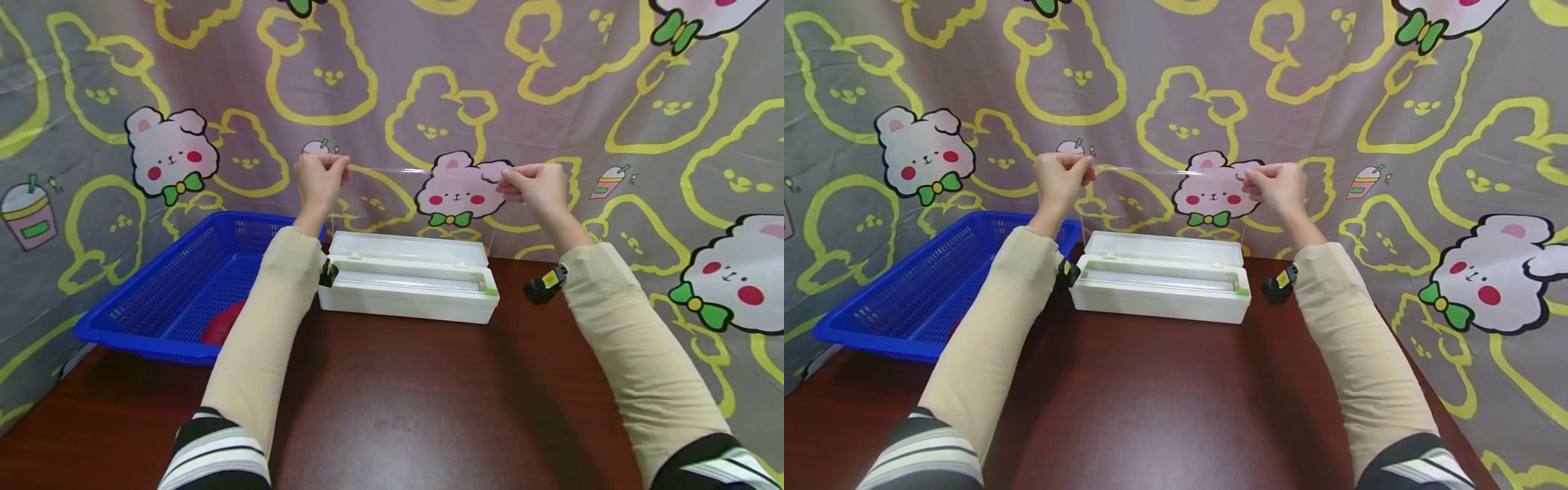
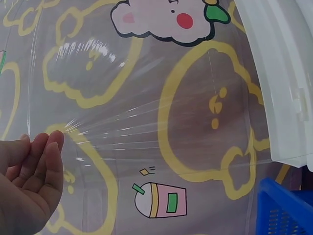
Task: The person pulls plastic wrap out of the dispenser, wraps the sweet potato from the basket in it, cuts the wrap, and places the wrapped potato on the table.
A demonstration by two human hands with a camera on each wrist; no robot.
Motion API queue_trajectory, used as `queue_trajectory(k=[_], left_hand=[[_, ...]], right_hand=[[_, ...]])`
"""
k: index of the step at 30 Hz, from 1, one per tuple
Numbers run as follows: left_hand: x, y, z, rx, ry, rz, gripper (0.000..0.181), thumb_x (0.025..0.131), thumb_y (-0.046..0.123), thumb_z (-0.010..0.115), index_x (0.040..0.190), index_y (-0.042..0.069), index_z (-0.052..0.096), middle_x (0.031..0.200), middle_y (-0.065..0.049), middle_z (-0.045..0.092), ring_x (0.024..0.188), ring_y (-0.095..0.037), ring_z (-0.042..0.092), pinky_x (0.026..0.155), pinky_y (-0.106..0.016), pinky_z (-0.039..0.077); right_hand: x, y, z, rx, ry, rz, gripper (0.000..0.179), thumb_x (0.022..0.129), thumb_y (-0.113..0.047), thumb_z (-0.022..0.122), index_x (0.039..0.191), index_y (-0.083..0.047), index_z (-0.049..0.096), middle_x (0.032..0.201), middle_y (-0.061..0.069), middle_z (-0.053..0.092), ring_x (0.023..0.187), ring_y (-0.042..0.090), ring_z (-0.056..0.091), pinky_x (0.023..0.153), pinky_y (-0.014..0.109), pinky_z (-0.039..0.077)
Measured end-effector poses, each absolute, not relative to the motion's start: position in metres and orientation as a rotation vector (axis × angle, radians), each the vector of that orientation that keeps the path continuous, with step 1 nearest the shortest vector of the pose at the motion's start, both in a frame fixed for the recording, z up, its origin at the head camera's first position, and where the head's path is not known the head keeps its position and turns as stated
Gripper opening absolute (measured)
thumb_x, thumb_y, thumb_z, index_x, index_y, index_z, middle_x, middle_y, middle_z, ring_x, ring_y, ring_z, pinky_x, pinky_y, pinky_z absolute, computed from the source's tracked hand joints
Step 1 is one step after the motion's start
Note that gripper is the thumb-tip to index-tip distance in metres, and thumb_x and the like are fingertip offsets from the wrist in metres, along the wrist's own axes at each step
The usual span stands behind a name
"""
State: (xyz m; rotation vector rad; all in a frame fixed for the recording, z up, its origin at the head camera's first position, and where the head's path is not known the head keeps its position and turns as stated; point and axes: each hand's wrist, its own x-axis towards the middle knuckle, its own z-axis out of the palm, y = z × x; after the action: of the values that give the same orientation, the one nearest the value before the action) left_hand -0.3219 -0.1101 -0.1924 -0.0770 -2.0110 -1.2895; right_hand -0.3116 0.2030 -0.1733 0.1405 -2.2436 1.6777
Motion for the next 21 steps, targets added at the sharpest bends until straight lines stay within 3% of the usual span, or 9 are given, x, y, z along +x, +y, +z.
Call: queue_trajectory(k=[10,15,21], left_hand=[[-0.322,-0.111,-0.185,-0.072,-2.024,-1.238,0.020,0.084,0.017,0.062,0.083,-0.001,0.071,0.072,-0.013,0.066,0.051,-0.004,0.053,0.050,-0.015,0.040],[-0.321,-0.112,-0.181,-0.078,-2.008,-1.256,0.020,0.084,0.016,0.062,0.083,-0.002,0.071,0.073,-0.013,0.066,0.051,-0.004,0.054,0.051,-0.015,0.042],[-0.319,-0.113,-0.178,-0.078,-2.008,-1.311,0.021,0.085,0.017,0.062,0.084,-0.003,0.071,0.073,-0.013,0.066,0.051,-0.004,0.054,0.052,-0.016,0.042]], right_hand=[[-0.311,0.202,-0.164,0.150,-2.187,1.757,0.020,0.082,-0.013,0.064,0.092,0.004,0.067,0.059,-0.003,0.063,0.057,0.009,0.063,0.055,0.022,0.050],[-0.310,0.201,-0.159,0.143,-2.196,1.750,0.012,0.080,-0.016,0.065,0.081,-0.004,0.069,0.060,-0.003,0.063,0.058,0.008,0.063,0.055,0.021,0.050],[-0.308,0.202,-0.156,0.158,-2.199,1.742,0.019,0.081,-0.014,0.064,0.090,0.002,0.068,0.061,-0.003,0.063,0.058,0.007,0.063,0.057,0.022,0.050]])
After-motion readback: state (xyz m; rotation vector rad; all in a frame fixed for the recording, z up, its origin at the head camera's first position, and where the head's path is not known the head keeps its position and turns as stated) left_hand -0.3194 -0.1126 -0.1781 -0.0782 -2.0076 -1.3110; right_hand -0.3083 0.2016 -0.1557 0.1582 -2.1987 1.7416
